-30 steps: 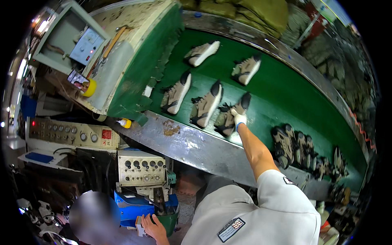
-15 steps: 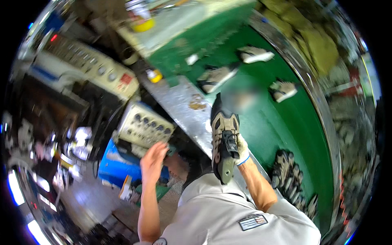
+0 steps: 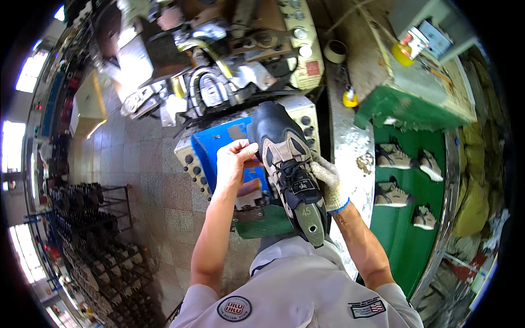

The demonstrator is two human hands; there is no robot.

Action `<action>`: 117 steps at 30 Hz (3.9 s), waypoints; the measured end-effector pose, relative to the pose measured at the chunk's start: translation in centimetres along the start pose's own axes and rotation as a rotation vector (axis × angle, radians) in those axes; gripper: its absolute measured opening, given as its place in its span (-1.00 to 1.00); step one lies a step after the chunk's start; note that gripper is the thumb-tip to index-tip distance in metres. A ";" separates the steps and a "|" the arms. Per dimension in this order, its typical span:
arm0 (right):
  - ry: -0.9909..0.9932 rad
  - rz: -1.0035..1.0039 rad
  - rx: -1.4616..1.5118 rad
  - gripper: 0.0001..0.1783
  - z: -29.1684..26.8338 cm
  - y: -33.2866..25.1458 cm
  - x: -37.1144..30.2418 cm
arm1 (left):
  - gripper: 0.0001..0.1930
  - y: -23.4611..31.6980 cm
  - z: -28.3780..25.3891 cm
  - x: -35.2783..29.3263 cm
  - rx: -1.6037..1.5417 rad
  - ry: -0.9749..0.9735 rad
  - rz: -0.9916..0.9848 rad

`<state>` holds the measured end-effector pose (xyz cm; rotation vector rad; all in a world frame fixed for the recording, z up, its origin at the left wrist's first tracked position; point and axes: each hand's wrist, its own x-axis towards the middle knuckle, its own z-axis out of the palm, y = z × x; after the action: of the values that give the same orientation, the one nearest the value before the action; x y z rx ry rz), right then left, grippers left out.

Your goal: The person positions a shoe onto a lasting machine by hand, operates the machine to secure the upper to the last, and then places the processed shoe onto a conveyor belt.

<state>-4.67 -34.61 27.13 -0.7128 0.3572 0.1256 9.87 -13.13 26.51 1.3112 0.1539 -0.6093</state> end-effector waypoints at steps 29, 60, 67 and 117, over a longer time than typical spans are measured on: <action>0.048 -0.158 -0.197 -0.51 11.5 5.9 17.4 | -0.60 1.4 -6.4 1.7 -0.421 0.254 0.004; 0.262 -0.290 -0.208 -0.67 11.1 10.4 19.0 | -0.49 -0.7 -9.6 5.4 -0.279 0.065 0.156; 0.197 -0.323 -0.263 -0.69 10.4 11.2 19.7 | -0.52 -2.0 -11.7 5.5 0.124 0.114 0.367; 0.224 -0.268 0.209 0.00 -13.2 -2.6 -11.8 | -0.53 2.8 -2.6 -4.3 0.566 0.404 0.547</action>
<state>-18.72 -45.13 23.78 -0.5618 0.4778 -0.2444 8.27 -8.91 30.09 1.9225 -0.0595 0.1034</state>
